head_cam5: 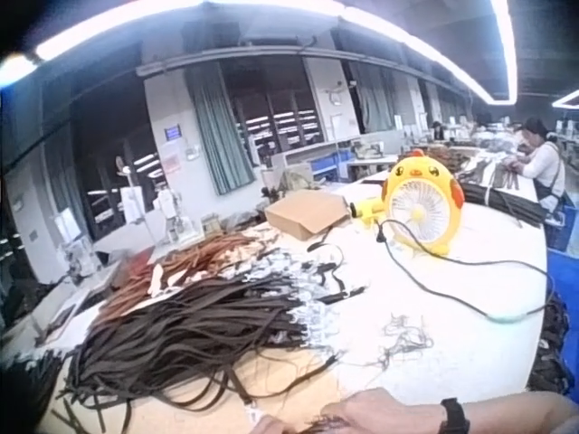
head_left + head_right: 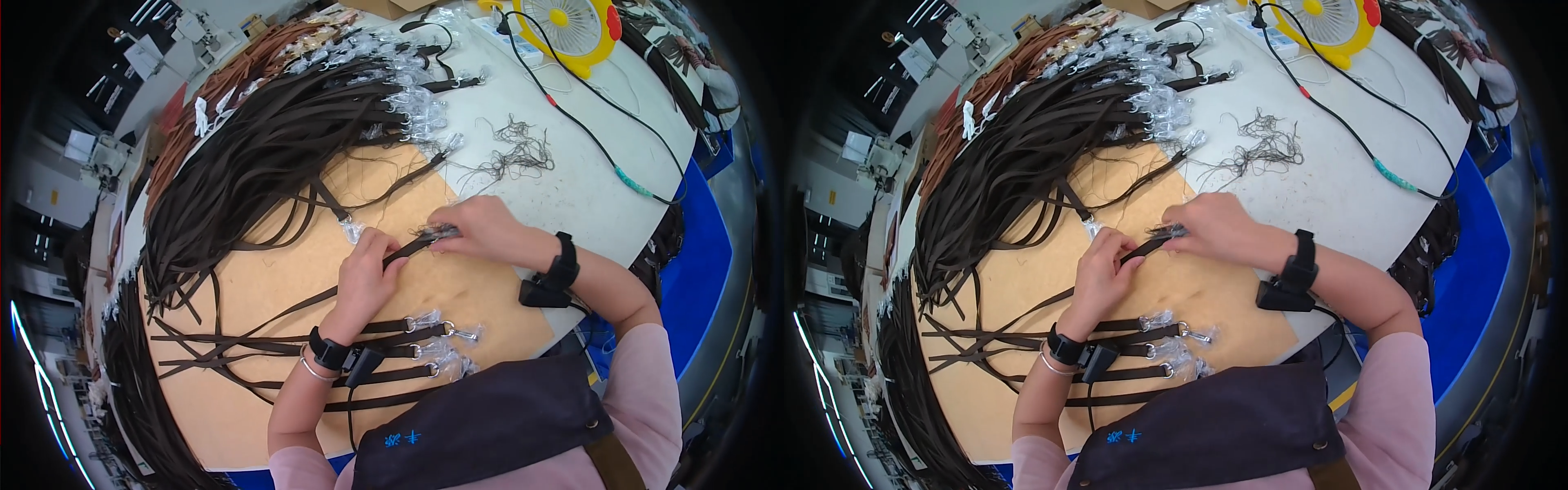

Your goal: Attaching metal swivel clips to leather straps and trimming excess thread using nippers.

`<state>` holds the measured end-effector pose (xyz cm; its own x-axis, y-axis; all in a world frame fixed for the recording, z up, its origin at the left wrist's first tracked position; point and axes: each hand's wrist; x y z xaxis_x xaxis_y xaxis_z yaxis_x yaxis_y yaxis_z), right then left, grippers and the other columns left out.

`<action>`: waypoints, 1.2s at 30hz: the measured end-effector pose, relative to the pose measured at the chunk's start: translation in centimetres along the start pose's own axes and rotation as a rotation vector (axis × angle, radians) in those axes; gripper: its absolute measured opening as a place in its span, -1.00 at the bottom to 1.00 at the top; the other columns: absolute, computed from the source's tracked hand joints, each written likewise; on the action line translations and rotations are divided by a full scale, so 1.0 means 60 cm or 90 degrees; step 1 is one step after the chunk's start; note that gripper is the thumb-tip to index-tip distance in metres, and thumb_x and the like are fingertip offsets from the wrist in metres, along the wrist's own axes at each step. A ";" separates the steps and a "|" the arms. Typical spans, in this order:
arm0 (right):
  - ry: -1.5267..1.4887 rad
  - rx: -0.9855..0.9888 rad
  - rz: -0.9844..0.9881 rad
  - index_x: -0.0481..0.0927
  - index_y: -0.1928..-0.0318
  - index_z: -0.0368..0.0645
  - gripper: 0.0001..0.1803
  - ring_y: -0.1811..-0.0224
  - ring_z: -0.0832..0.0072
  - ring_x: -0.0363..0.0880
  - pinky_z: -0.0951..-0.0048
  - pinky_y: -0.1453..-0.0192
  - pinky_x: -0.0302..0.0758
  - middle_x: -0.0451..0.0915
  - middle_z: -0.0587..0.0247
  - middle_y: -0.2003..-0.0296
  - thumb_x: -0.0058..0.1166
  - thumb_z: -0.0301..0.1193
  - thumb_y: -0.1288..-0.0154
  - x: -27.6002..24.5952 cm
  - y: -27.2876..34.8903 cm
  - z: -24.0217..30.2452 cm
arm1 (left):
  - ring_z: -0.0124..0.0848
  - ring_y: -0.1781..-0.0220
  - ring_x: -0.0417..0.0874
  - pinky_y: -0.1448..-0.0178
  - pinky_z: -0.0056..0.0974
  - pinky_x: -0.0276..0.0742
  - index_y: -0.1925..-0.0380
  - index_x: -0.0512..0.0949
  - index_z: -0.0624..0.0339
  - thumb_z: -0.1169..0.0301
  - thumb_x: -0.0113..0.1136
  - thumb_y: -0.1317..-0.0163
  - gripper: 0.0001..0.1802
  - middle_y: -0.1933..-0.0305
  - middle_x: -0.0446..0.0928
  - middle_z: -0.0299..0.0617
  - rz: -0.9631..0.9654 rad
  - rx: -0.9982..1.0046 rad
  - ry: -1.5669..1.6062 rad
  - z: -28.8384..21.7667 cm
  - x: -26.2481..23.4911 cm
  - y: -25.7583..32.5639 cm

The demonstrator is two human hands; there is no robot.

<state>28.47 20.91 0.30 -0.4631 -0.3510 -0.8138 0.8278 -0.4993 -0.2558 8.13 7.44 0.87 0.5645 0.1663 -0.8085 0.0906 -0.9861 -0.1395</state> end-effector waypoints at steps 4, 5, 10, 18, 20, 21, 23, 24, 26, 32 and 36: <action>-0.030 -0.044 -0.002 0.67 0.22 -0.05 -0.82 0.46 0.16 0.65 0.21 0.38 0.52 0.65 0.17 0.51 0.29 -0.37 -0.12 0.032 -0.016 -0.003 | -0.11 0.21 0.69 0.18 -0.14 0.61 0.23 0.55 0.22 0.51 0.38 -0.13 -0.77 0.20 0.55 -0.10 -0.013 0.002 0.022 0.015 0.000 0.004; -0.061 -0.031 0.003 0.66 0.26 -0.06 -0.83 0.46 0.15 0.64 0.20 0.38 0.51 0.64 0.17 0.51 0.29 -0.39 -0.10 0.028 -0.016 -0.007 | -0.24 0.37 0.57 0.27 -0.21 0.52 0.24 0.56 0.27 0.54 0.39 -0.12 -0.77 0.25 0.53 -0.12 -0.023 0.026 0.043 0.022 0.000 0.002; 0.145 0.011 -0.160 0.59 0.29 -0.09 -0.87 0.40 0.13 0.67 0.14 0.33 0.54 0.65 0.16 0.46 0.22 -0.48 -0.11 -0.033 -0.028 -0.056 | -0.13 0.27 0.67 0.21 -0.15 0.59 0.24 0.56 0.22 0.51 0.39 -0.12 -0.77 0.23 0.57 -0.12 0.006 -0.011 0.019 0.031 -0.021 0.021; 0.375 0.317 -0.156 0.54 -0.21 0.00 -0.58 0.30 0.12 0.70 0.11 0.27 0.59 0.68 0.05 0.43 0.13 -0.26 -0.37 -0.115 -0.005 -0.132 | -0.46 0.53 0.43 0.37 -0.33 0.42 0.18 0.60 0.29 0.50 0.44 -0.12 -0.73 0.28 0.52 -0.18 -0.052 -0.002 0.067 0.004 -0.022 0.012; 0.162 0.220 -0.132 0.55 -0.19 0.00 -0.55 0.31 0.10 0.70 0.10 0.26 0.57 0.67 0.02 0.45 0.14 -0.10 -0.39 -0.101 -0.009 -0.073 | -0.45 0.53 0.44 0.37 -0.33 0.43 0.18 0.62 0.30 0.50 0.42 -0.14 -0.75 0.28 0.54 -0.17 -0.047 -0.012 0.067 -0.007 -0.007 0.005; 0.103 0.184 -0.099 0.56 -0.18 0.00 -0.53 0.32 0.09 0.69 0.10 0.26 0.56 0.66 0.03 0.46 0.14 -0.05 -0.39 -0.085 -0.014 -0.048 | -0.43 0.53 0.46 0.37 -0.33 0.44 0.18 0.63 0.30 0.50 0.41 -0.15 -0.76 0.28 0.55 -0.17 -0.046 -0.019 0.063 -0.011 -0.004 -0.001; 0.016 0.096 -0.059 0.61 -0.10 -0.01 -0.54 0.34 0.08 0.68 0.11 0.28 0.55 0.66 0.04 0.47 0.17 -0.01 -0.36 -0.051 -0.016 -0.008 | -0.42 0.53 0.49 0.38 -0.33 0.44 0.20 0.64 0.31 0.52 0.39 -0.16 -0.79 0.28 0.55 -0.16 -0.060 0.025 0.091 0.010 0.019 -0.012; -0.015 0.045 -0.048 0.65 -0.04 -0.03 -0.57 0.35 0.08 0.68 0.12 0.29 0.55 0.67 0.05 0.47 0.20 -0.03 -0.34 -0.029 -0.013 0.000 | -0.40 0.53 0.52 0.38 -0.32 0.45 0.22 0.65 0.32 0.53 0.37 -0.18 -0.82 0.29 0.56 -0.15 -0.071 0.069 0.121 0.019 0.028 -0.016; -0.068 0.018 -0.038 0.69 0.04 -0.03 -0.62 0.35 0.07 0.68 0.12 0.30 0.54 0.67 0.06 0.47 0.23 -0.07 -0.30 0.000 -0.004 0.012 | -0.31 0.47 0.58 0.34 -0.25 0.49 0.26 0.64 0.30 0.52 0.36 -0.18 -0.86 0.30 0.58 -0.12 -0.075 0.066 0.093 0.021 0.032 -0.022; -0.080 0.033 0.015 0.74 0.23 -0.08 -0.79 0.39 0.10 0.67 0.17 0.32 0.54 0.68 0.10 0.46 0.30 -0.26 -0.19 0.038 -0.019 0.021 | -0.32 0.45 0.64 0.34 -0.26 0.50 0.31 0.60 0.35 0.63 0.28 -0.19 -0.92 0.35 0.57 -0.09 -0.084 -0.042 0.172 0.022 0.042 -0.017; -0.090 0.058 0.001 0.74 0.27 -0.12 -0.83 0.43 0.09 0.65 0.22 0.36 0.53 0.67 0.09 0.48 0.31 -0.34 -0.15 0.053 -0.025 0.014 | -0.43 0.49 0.57 0.35 -0.37 0.47 0.30 0.57 0.38 0.64 0.29 -0.20 -0.90 0.38 0.53 -0.14 -0.072 -0.129 0.396 0.043 0.054 -0.013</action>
<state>25.48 19.90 -1.46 -0.5073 -0.4561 -0.7312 0.7992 -0.5664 -0.2011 7.76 8.79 -3.11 0.9055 0.2948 -0.3052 0.2954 -0.9543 -0.0454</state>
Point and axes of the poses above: each hand's wrist, its own y-axis away from the middle knuckle, its own x-axis out of the palm, z = x × y
